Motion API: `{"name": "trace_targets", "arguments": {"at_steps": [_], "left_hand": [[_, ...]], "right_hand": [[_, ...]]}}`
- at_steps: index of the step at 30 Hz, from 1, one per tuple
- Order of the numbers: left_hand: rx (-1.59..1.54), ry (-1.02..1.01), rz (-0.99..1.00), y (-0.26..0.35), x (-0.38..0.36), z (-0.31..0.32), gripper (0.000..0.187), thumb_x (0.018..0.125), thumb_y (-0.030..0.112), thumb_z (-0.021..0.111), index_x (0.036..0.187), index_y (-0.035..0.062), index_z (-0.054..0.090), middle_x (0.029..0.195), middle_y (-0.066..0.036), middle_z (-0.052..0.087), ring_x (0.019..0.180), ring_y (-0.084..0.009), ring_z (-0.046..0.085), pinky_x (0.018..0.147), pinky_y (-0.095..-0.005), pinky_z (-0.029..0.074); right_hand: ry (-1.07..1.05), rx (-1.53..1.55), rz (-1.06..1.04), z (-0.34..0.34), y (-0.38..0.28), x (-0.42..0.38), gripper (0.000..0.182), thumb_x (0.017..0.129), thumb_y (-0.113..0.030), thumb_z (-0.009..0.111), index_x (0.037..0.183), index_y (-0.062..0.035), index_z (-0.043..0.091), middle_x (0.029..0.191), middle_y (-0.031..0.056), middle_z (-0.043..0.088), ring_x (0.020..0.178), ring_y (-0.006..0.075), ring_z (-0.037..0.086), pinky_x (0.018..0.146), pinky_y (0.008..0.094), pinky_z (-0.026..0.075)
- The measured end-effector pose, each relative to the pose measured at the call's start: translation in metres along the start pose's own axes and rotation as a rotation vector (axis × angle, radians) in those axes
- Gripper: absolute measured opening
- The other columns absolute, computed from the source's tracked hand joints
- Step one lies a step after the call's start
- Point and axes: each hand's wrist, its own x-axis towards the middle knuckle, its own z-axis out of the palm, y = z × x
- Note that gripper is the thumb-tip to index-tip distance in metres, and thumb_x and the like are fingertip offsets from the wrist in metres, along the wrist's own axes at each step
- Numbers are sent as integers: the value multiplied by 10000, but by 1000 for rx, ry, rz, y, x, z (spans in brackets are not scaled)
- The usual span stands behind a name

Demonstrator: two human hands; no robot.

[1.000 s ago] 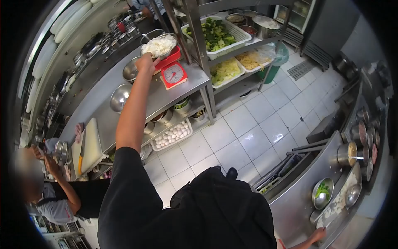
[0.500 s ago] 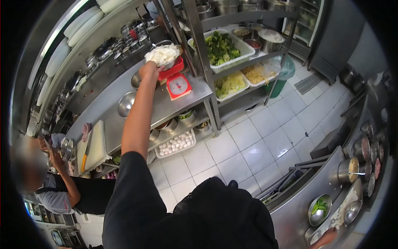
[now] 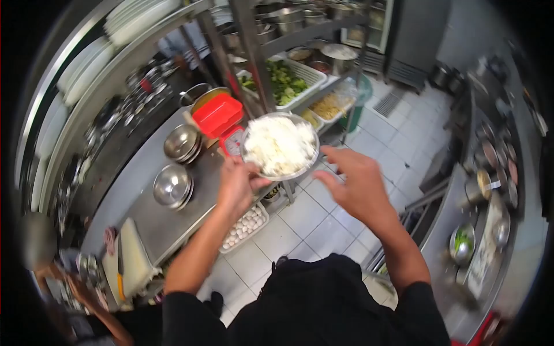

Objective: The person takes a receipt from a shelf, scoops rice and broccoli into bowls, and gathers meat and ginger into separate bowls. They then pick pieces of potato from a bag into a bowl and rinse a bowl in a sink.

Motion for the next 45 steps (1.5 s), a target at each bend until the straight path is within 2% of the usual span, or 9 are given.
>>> {"name": "trace_targets", "arguments": {"at_steps": [6, 12, 17, 20, 24, 28, 33, 40, 45], "left_hand": [[28, -241, -168, -79, -17, 9, 203, 745, -62, 499, 894, 3, 378, 847, -123, 496, 702, -217, 572, 582, -372, 595], [96, -527, -366, -142, -44, 48, 237, 743, -84, 482, 918, 13, 355, 820, -123, 502, 668, -216, 576, 550, -378, 591], [135, -710, -466, -157, -97, 115, 263, 748, -88, 486, 948, 9, 346, 845, -154, 520, 663, -230, 606, 540, -370, 606], [137, -851, -465, -172, -116, 150, 261, 750, -83, 501, 957, -26, 352, 895, -174, 513, 708, -269, 634, 556, -360, 612], [151, -922, -559, -180, -141, 192, 304, 727, -44, 540, 988, -35, 383, 877, -160, 499, 772, -259, 623, 570, -355, 598], [-8, -799, -645, -170, -152, 209, 327, 707, -35, 579, 977, 7, 399, 847, -110, 451, 699, -220, 583, 491, -347, 584], [-129, -598, -526, -146, -131, 172, 337, 712, -22, 589, 993, 22, 409, 845, -102, 434, 687, -223, 579, 484, -356, 582], [-210, -99, -146, -60, -95, 6, 303, 741, -37, 545, 1011, -4, 411, 882, -129, 525, 788, -256, 618, 585, -388, 594], [-278, 447, 210, -7, -92, -146, 305, 757, -38, 535, 1029, 32, 418, 890, -109, 527, 752, -240, 588, 660, -405, 558]], "right_hand": [[-120, -411, 421, 61, 16, -51, 381, 649, -175, 739, 995, -44, 646, 803, 209, 601, 708, 384, 593, 678, 455, 493], [36, -378, 619, 4, 36, -127, 235, 668, -122, 698, 890, -46, 684, 818, 213, 638, 760, 343, 630, 700, 405, 506], [463, 202, 972, -96, 34, -180, 233, 685, -98, 717, 890, 6, 681, 799, 72, 663, 713, 116, 611, 651, 253, 492], [829, 540, 865, -159, 43, -223, 263, 753, -49, 661, 1003, 9, 608, 791, 89, 638, 693, 155, 617, 642, 280, 500], [1189, 765, 733, -280, 76, -324, 327, 849, -113, 613, 1157, -31, 539, 1057, 108, 596, 929, 199, 605, 746, 290, 519], [1175, 602, 981, -405, 230, -403, 351, 855, -105, 591, 1192, -27, 529, 1139, 139, 567, 962, 209, 595, 750, 298, 523], [961, 289, 1189, -391, 381, -355, 348, 833, -98, 588, 1170, -20, 551, 1059, 131, 586, 889, 200, 592, 697, 297, 512], [725, -63, 1218, -344, 453, -305, 346, 802, -87, 584, 1139, -11, 582, 947, 118, 612, 787, 187, 588, 623, 297, 495], [826, -440, 1113, -325, 409, -326, 347, 780, -80, 581, 1118, -4, 604, 866, 110, 631, 715, 178, 585, 570, 297, 484]]}}
